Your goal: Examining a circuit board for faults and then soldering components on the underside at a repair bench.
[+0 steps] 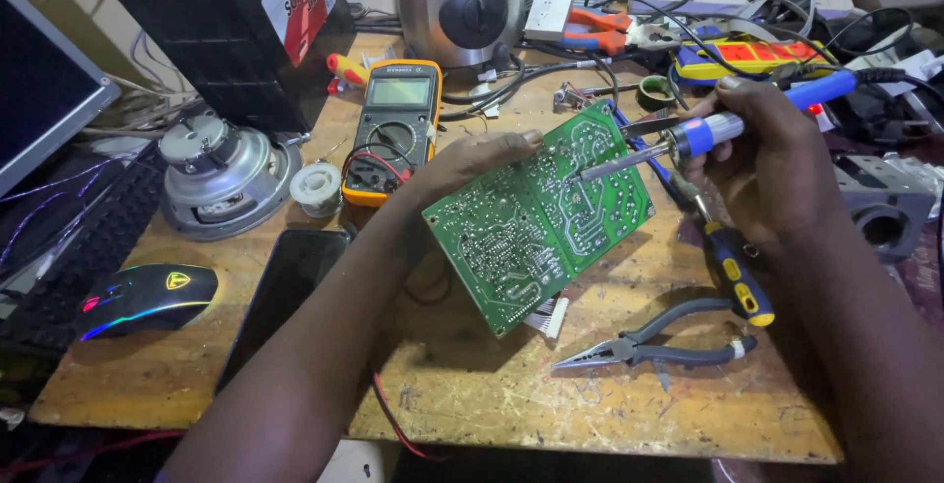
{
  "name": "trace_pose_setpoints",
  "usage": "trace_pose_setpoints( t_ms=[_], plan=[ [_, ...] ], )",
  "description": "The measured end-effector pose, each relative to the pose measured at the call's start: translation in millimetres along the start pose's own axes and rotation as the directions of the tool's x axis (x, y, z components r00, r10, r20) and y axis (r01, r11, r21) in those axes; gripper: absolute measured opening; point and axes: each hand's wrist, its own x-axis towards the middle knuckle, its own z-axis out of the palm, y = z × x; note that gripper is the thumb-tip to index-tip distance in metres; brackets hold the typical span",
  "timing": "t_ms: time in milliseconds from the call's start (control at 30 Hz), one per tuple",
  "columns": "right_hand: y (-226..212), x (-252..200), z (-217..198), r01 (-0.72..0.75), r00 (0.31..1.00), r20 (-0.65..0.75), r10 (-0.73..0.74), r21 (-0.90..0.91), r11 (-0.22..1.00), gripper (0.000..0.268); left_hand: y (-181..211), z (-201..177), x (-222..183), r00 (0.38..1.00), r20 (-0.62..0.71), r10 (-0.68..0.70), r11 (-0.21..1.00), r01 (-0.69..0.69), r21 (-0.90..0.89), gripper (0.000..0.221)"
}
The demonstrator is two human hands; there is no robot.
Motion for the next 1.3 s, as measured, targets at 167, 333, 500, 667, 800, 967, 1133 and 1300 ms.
trace_pose_setpoints(
  t_ms=[167,333,500,667,800,967,1133,1300],
  plan=[
    [2,0,1,0.031,0.999,0.029,-0.03,-0.005,1.0,0.029,5,7,-13,1.0,0.023,0.001,0.988,0.003,-0.156,0.062],
    [4,-6,9,0.002,1.0,0.013,-0.004,0.158,0.987,0.024,-1,4,-3,0.994,-0.053,-0.099,0.984,0.089,-0.157,0.056],
    [8,-11,13,0.061,0.972,0.227,-0.052,-0.031,0.998,0.032,-38,-16,55,0.991,0.065,0.113,0.967,-0.125,0.223,0.09],
    [9,-11,13,0.052,0.972,0.234,-0.038,-0.053,0.997,0.032,-51,-11,67,0.982,0.102,0.159,0.981,-0.169,0.092,0.078],
    [9,-11,13,0.006,0.972,0.235,0.017,-0.097,0.995,0.033,-31,1,41,0.999,0.025,0.043,0.995,-0.045,0.092,0.094],
    [14,-7,11,0.028,0.961,0.276,-0.012,-0.056,0.998,0.035,-35,-2,49,0.994,0.064,0.09,0.978,-0.1,0.185,0.096],
    [16,-6,12,0.03,0.949,0.315,-0.03,0.005,1.0,0.035,-30,1,40,0.991,0.055,0.124,0.938,-0.135,0.321,0.102],
    [16,-6,12,0.049,0.942,0.333,-0.033,-0.041,0.998,0.038,-21,6,29,0.996,-0.081,-0.03,0.951,0.053,0.304,0.098]
  ],
)
